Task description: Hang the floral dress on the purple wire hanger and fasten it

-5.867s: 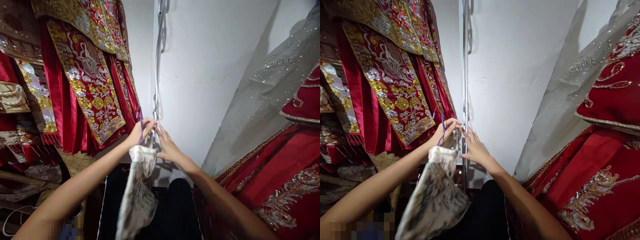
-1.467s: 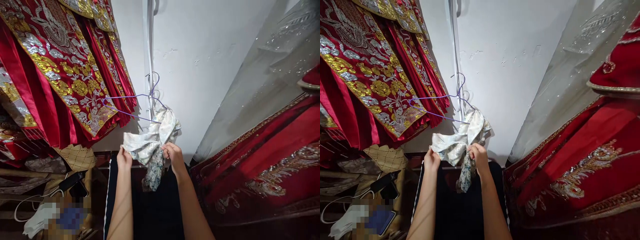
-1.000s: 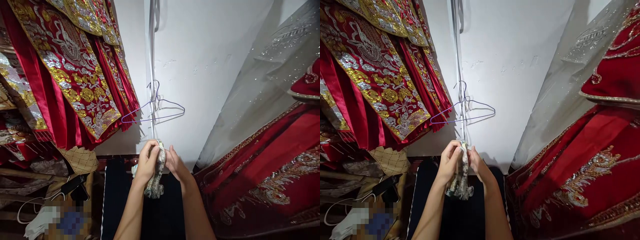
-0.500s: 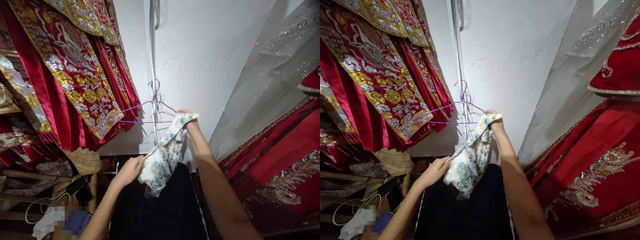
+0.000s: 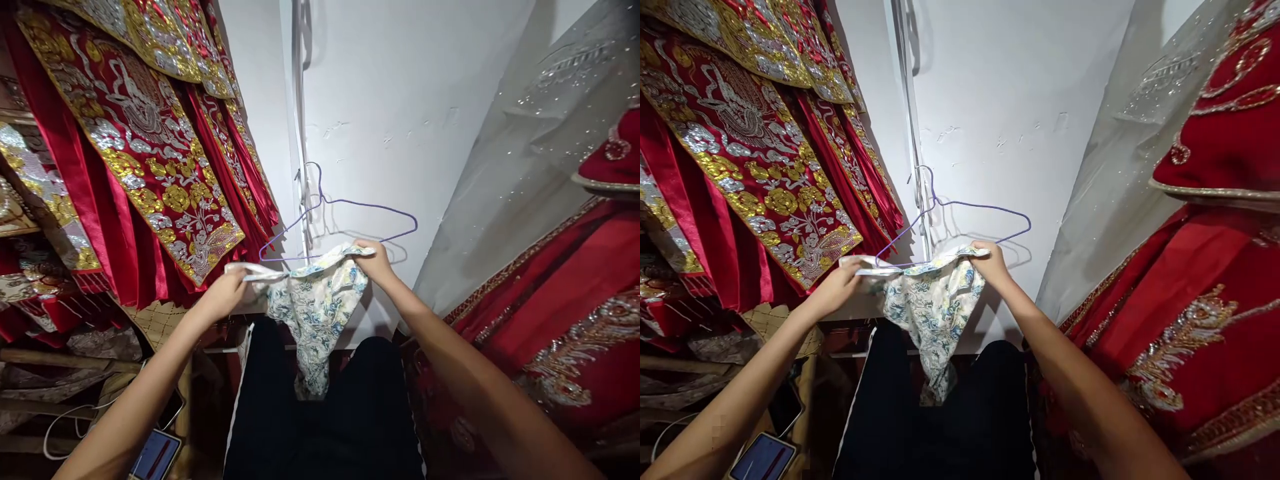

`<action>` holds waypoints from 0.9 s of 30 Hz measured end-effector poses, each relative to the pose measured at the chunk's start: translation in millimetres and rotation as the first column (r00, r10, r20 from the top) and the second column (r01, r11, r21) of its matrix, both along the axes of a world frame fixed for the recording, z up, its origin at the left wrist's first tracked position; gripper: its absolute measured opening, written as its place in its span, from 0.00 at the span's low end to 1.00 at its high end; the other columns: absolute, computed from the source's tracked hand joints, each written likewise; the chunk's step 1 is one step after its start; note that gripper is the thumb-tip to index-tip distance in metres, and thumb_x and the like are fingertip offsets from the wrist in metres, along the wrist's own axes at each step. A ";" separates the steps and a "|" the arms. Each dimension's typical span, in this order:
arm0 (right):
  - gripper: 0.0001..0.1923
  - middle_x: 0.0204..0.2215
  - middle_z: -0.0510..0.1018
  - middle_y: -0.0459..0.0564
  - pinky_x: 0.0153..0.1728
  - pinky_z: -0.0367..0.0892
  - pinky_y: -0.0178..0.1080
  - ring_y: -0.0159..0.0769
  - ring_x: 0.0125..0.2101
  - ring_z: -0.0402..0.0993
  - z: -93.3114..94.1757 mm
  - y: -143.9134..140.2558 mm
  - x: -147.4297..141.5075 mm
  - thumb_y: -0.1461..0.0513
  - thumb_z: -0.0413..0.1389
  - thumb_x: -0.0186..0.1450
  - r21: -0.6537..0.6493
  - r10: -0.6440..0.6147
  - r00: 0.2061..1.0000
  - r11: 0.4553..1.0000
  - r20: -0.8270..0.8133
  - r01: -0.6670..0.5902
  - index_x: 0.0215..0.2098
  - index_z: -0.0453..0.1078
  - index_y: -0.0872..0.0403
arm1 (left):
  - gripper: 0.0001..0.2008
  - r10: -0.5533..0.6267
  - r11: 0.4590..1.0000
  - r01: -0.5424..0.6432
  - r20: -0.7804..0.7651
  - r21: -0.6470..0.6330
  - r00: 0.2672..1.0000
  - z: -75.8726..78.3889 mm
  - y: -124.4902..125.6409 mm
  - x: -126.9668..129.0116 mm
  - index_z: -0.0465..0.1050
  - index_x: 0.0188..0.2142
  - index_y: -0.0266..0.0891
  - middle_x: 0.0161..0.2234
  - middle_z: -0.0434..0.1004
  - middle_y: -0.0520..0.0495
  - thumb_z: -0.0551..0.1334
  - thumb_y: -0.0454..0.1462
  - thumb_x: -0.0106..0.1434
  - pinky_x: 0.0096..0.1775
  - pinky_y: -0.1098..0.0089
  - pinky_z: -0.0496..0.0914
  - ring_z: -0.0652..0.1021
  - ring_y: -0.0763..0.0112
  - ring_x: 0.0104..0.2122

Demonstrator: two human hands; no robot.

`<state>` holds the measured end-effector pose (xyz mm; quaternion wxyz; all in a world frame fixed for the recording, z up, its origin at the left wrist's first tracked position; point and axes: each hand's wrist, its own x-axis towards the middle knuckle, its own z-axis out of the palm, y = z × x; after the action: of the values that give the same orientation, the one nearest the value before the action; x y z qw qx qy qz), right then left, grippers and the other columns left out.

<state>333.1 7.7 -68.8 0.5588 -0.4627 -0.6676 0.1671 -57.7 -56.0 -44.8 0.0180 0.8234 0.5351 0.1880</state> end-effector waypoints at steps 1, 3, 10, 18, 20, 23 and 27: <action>0.07 0.16 0.65 0.42 0.25 0.51 0.34 0.31 0.22 0.59 5.2 -4.8 5.8 0.62 0.54 0.53 0.009 0.011 1.000 1.000 0.003 -0.011 0.18 0.65 0.54 | 0.16 -0.035 0.995 0.030 0.053 0.095 0.998 9.1 10.3 3.8 0.75 0.40 0.37 0.53 0.75 0.36 0.49 0.39 0.68 0.58 0.56 0.66 0.74 0.55 0.54; 0.07 0.16 0.65 0.42 0.24 0.52 0.34 0.31 0.22 0.59 13.4 -13.4 10.4 0.62 0.54 0.53 0.009 0.066 0.998 0.998 -0.017 -0.066 0.18 0.65 0.54 | 0.16 -0.097 0.976 0.067 0.135 0.206 0.986 26.5 27.5 17.0 0.74 0.39 0.37 0.54 0.73 0.36 0.48 0.39 0.68 0.60 0.54 0.64 0.72 0.54 0.57; 0.07 0.24 0.74 0.45 0.26 0.59 0.35 0.33 0.25 0.67 15.0 -51.1 -17.3 0.60 0.56 0.58 -0.100 0.264 0.955 0.955 -0.137 -0.279 0.26 0.72 0.54 | 0.22 -0.263 0.952 0.185 0.341 0.245 0.902 58.2 33.8 72.1 0.65 0.60 0.42 0.50 0.78 0.44 0.49 0.33 0.68 0.52 0.63 0.70 0.78 0.64 0.49; 0.35 0.30 0.77 0.44 0.29 0.65 0.37 0.37 0.28 0.72 30.7 -74.1 17.7 0.64 0.66 0.51 0.209 -0.110 0.973 0.966 -0.202 0.153 0.57 0.66 0.52 | 0.20 -0.217 0.944 0.190 0.076 0.270 0.973 75.3 47.1 44.0 0.69 0.58 0.38 0.47 0.75 0.38 0.51 0.34 0.69 0.50 0.60 0.70 0.76 0.58 0.46; 0.37 0.29 0.77 0.44 0.29 0.65 0.37 0.37 0.27 0.72 36.2 -73.9 31.1 0.64 0.67 0.49 0.224 -0.185 0.963 0.948 -0.196 0.228 0.57 0.66 0.52 | 0.19 -0.229 0.943 0.213 0.033 0.257 0.973 76.8 50.6 42.7 0.69 0.57 0.38 0.44 0.72 0.40 0.50 0.36 0.70 0.48 0.61 0.70 0.75 0.60 0.42; 0.40 0.24 0.77 0.42 0.27 0.63 0.37 0.38 0.25 0.72 44.9 -76.1 46.2 0.64 0.68 0.49 0.186 -0.238 0.965 0.949 -0.113 0.256 0.59 0.66 0.53 | 0.18 -0.261 0.935 0.244 0.034 0.257 0.965 76.2 53.3 44.6 0.69 0.56 0.39 0.43 0.67 0.41 0.50 0.37 0.71 0.49 0.61 0.69 0.73 0.62 0.42; 0.21 0.19 0.75 0.43 0.24 0.60 0.36 0.35 0.22 0.69 61.3 -76.8 56.6 0.61 0.71 0.47 0.080 -0.252 0.967 0.965 0.040 0.248 0.39 0.79 0.55 | 0.16 -0.267 0.910 0.236 0.047 0.341 0.963 76.5 55.3 38.7 0.71 0.53 0.39 0.44 0.64 0.41 0.50 0.37 0.70 0.53 0.59 0.67 0.69 0.60 0.48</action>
<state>389.6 -69.1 -7.5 0.5756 -0.5260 -0.6233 0.0587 -19.0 -0.7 31.7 -0.0720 0.8670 0.3838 0.3096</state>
